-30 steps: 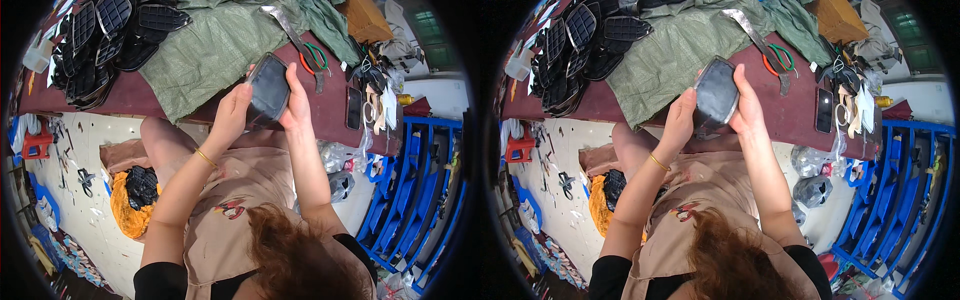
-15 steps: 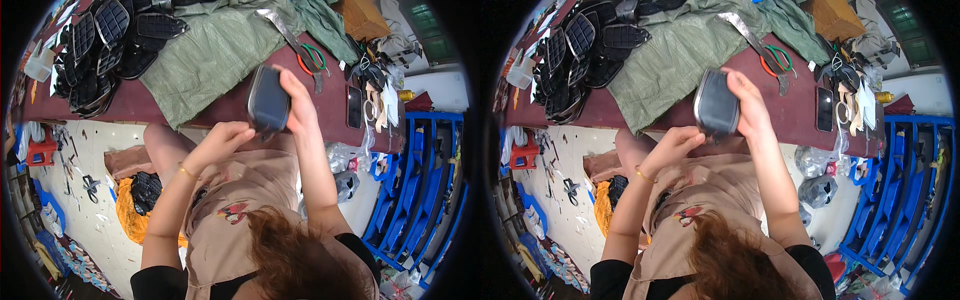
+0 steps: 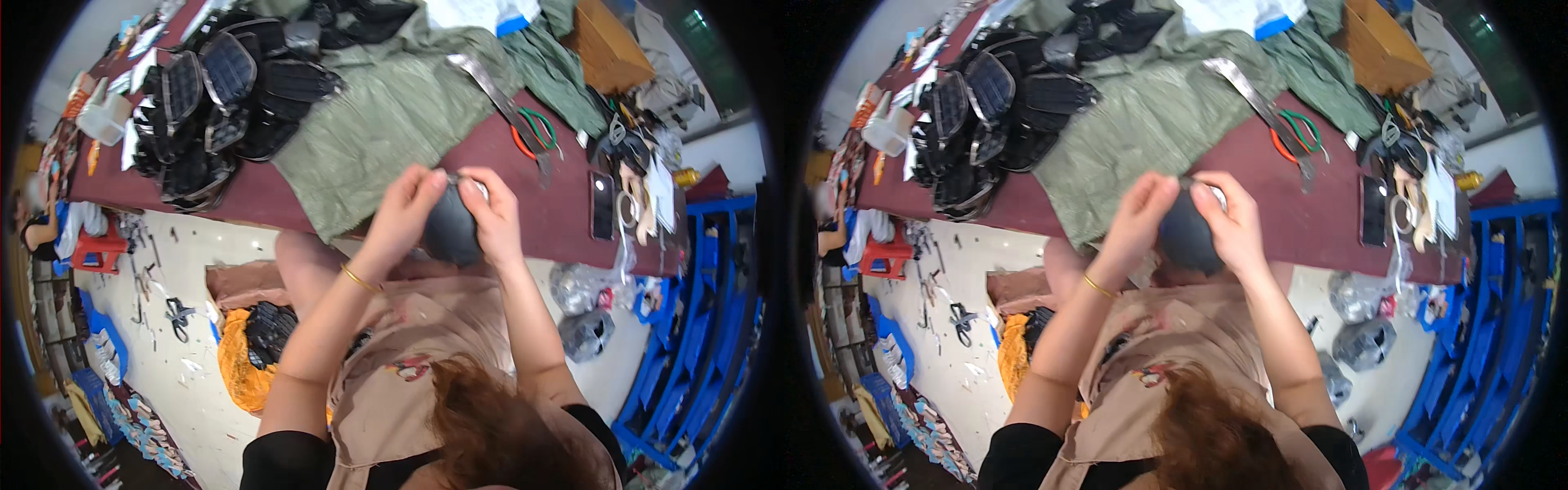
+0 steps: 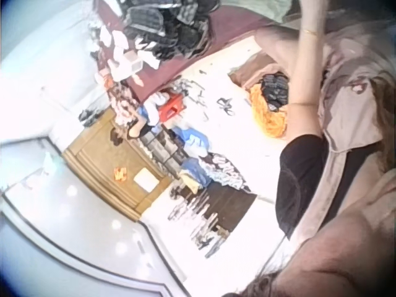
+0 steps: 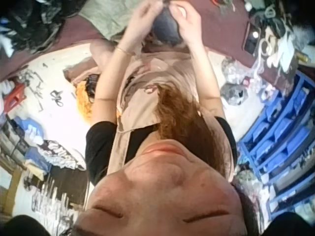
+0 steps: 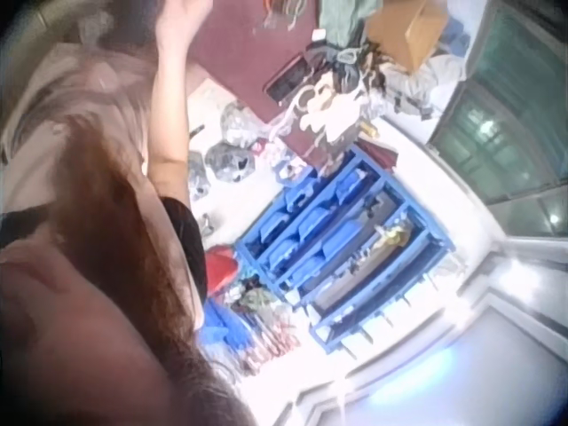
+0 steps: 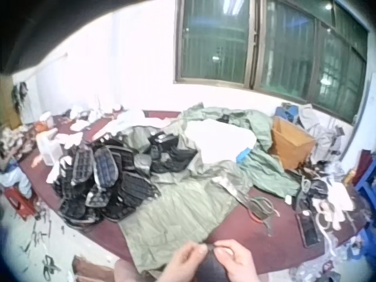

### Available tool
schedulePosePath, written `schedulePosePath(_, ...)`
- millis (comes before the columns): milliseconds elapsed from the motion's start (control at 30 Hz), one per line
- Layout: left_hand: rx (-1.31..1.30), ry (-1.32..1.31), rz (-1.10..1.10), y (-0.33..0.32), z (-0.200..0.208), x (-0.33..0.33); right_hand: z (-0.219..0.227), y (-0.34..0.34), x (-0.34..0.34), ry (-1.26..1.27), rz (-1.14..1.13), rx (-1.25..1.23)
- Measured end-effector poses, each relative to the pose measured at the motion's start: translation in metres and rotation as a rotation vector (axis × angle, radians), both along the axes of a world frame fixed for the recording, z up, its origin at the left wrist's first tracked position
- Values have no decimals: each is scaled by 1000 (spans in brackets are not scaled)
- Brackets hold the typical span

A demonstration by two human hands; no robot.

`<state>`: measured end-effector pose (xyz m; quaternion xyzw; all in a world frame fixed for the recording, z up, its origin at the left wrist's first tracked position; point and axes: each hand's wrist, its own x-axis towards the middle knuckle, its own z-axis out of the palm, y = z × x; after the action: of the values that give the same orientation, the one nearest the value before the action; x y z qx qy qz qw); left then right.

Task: Assembling components of a shoe by hand, specifically attaching straps and padding to a black plastic molded sole piece.

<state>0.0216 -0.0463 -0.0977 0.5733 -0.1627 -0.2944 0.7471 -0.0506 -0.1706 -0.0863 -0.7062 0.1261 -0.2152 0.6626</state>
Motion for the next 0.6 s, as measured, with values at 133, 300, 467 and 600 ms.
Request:
schedulePosePath(133,-109,116,-234,23,3,-20,-17,-5,-5,30,15,287)
schedulePosePath(300,354,-876,475,62,96,76,-35,-28,0,-21,-102,-63)
schedulePosePath(467,946,-1588,664,125,161,221,-78,-36,4,7,-322,-606)
schedulePosePath(600,843,-1484,556,95,124,222,-80,-42,7,-14,-359,-514)
